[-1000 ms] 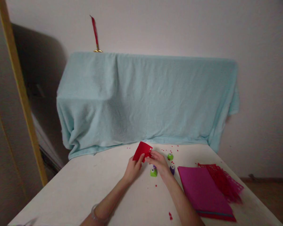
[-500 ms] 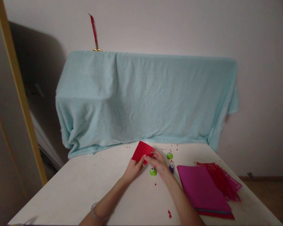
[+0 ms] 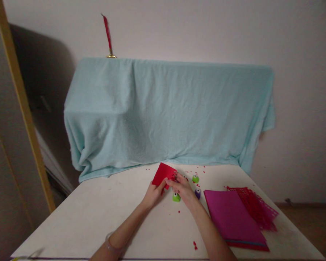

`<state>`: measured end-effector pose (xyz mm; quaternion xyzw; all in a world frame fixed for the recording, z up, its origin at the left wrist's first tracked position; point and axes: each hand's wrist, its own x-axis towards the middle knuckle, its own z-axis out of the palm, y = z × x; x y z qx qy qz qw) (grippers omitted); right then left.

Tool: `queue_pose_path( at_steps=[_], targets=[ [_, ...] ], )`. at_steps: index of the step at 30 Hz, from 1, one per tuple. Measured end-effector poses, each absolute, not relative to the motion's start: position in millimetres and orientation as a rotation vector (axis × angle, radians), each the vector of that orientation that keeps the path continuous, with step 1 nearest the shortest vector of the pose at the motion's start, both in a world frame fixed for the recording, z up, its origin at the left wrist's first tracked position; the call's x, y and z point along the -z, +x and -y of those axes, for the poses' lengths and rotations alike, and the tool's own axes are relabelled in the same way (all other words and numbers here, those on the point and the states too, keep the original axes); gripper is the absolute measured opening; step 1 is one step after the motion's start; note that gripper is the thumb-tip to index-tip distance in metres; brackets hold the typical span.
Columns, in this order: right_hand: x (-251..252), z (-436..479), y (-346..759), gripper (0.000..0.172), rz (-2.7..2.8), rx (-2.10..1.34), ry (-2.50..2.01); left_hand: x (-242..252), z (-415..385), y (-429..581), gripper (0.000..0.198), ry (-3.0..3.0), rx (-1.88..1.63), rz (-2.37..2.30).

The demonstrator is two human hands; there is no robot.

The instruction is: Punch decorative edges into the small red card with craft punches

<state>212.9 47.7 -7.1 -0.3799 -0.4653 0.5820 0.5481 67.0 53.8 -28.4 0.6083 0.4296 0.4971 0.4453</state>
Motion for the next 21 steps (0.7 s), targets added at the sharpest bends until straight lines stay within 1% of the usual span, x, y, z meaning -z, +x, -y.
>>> queue_pose_path(
  at_steps=[7, 16, 21],
  targets=[
    [8.7, -47.5, 212.4, 0.033, 1.124, -1.431, -0.851, 29.2, -53.4, 67.7, 0.04, 1.505, -1.236, -1.006],
    [5.4, -48.9, 217.6, 0.036, 1.079, -1.419, -0.824, 33.6, -57.5, 65.3, 0.045, 1.452, -1.265, -1.096],
    [5.4, -50.5, 218.6, 0.032, 1.051, -1.348, -0.856, 32.3, -58.8, 64.1, 0.047, 1.477, -1.302, -1.135]
  ],
)
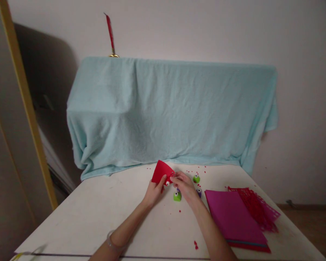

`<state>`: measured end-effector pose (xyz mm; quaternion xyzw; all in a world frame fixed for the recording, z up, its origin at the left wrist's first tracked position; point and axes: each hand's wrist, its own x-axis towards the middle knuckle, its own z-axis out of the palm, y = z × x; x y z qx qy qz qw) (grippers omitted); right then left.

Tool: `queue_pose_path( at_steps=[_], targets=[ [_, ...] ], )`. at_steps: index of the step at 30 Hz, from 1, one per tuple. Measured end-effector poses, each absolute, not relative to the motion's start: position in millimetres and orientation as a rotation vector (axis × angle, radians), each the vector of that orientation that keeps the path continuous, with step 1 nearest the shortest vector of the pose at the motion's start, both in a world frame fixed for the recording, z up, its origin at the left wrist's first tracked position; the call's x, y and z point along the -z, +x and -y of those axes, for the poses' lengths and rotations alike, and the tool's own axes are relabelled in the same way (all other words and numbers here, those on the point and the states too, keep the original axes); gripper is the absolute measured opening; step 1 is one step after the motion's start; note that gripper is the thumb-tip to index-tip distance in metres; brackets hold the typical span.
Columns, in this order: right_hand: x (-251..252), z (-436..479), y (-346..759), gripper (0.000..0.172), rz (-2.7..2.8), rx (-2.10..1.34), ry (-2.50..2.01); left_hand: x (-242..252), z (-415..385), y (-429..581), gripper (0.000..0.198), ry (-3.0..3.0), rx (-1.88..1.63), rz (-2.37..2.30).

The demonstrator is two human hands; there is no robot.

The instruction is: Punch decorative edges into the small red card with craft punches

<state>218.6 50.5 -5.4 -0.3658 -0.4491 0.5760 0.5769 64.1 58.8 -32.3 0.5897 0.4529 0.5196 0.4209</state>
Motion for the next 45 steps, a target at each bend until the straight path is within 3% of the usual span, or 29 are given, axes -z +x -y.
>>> queue_pose_path(
  at_steps=[11, 22, 34, 45],
  targets=[
    [16.6, -58.1, 215.6, 0.048, 1.143, -1.253, -0.936, 25.3, -54.2, 64.7, 0.05, 1.622, -1.287, -1.177],
    [15.6, -57.1, 216.4, 0.039, 1.131, -1.31, -0.907, 12.8, -48.3, 67.1, 0.043, 1.582, -1.364, -1.127],
    [7.0, -51.4, 213.7, 0.047, 1.064, -1.321, -0.969, 12.3, -47.1, 63.5, 0.04, 1.527, -1.329, -1.137],
    [15.3, -56.4, 218.1, 0.038, 1.115, -1.298, -0.951, 13.0, -47.1, 63.8, 0.046, 1.534, -1.344, -1.179]
  ],
)
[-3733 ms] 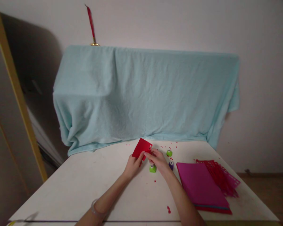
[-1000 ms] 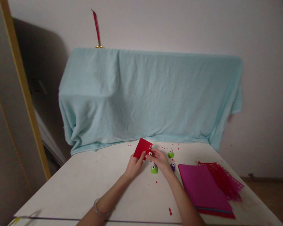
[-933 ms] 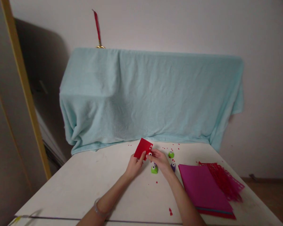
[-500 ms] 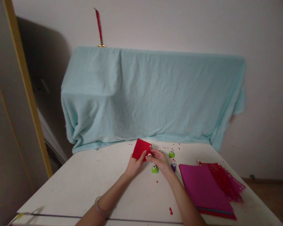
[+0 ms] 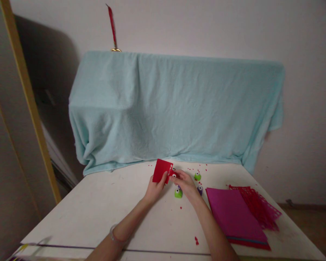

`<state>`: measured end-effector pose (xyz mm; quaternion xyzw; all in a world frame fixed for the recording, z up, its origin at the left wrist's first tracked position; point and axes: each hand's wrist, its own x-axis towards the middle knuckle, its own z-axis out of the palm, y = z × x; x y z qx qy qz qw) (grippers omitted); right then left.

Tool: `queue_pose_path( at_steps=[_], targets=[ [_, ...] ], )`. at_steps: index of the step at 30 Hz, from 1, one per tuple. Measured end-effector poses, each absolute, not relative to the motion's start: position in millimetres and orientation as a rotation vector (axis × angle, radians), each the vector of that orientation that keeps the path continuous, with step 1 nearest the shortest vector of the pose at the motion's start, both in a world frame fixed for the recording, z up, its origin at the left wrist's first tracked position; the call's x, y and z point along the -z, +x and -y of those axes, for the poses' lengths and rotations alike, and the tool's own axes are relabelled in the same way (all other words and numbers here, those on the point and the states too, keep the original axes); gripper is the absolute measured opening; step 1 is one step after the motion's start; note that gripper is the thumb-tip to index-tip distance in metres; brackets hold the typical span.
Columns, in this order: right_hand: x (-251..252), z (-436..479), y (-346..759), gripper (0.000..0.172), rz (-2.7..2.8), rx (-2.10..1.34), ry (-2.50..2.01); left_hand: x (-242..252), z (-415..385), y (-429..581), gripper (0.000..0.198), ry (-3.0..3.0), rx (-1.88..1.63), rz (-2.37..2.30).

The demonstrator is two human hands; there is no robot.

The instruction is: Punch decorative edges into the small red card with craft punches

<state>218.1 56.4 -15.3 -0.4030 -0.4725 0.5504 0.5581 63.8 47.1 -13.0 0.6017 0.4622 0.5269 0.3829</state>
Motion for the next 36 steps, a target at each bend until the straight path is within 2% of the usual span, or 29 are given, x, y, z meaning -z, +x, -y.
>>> queue_pose_path(
  at_steps=[9, 28, 33, 36],
  targets=[
    [5.7, -53.8, 226.9, 0.024, 0.897, -1.294, -0.842, 18.3, -51.9, 63.2, 0.047, 1.433, -1.362, -1.202],
    [6.9, -50.4, 224.5, 0.021, 0.867, -1.554, -0.807, 14.4, -61.5, 63.7, 0.045, 1.198, -1.374, -1.039],
    [8.8, -50.5, 227.9, 0.017, 0.976, -1.496, -0.86, 12.7, -60.4, 64.5, 0.04, 1.222, -1.314, -0.972],
    [7.6, -48.9, 228.3, 0.024, 1.014, -1.399, -0.975, 11.4, -58.7, 66.6, 0.04, 1.214, -1.291, -0.982]
  ],
)
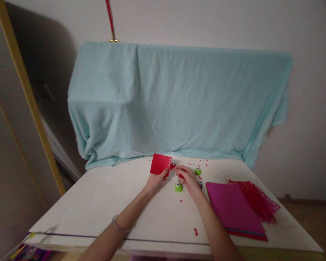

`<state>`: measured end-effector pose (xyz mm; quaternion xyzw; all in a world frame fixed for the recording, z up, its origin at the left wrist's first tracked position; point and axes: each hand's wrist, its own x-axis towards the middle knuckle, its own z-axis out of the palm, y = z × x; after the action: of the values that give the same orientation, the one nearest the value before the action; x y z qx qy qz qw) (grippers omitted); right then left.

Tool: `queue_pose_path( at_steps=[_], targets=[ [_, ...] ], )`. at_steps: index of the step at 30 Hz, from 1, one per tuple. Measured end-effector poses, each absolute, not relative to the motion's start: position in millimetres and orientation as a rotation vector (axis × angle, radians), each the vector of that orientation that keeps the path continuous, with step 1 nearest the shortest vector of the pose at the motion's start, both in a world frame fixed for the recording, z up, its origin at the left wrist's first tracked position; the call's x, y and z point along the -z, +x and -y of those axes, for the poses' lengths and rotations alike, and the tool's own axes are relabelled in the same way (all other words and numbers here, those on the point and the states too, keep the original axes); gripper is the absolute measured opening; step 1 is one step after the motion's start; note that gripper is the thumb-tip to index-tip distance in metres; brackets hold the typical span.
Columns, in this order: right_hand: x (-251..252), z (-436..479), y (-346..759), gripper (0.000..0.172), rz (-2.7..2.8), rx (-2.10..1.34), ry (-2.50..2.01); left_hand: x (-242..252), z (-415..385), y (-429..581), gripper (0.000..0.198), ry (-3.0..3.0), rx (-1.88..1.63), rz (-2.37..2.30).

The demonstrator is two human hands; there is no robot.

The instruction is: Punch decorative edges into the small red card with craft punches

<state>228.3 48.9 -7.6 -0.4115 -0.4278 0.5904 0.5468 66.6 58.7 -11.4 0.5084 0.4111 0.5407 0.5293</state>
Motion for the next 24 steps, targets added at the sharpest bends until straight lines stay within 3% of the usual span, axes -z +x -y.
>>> queue_pose_path(
  at_steps=[7, 24],
  targets=[
    [8.8, -50.1, 226.5, 0.037, 1.134, -1.204, -1.135, 21.4, -61.9, 64.7, 0.042, 1.287, -1.272, -1.026],
    [17.2, -55.9, 225.9, 0.028, 1.332, -0.969, -1.127, 28.6, -63.6, 66.4, 0.048, 1.263, -1.242, -1.085]
  ],
)
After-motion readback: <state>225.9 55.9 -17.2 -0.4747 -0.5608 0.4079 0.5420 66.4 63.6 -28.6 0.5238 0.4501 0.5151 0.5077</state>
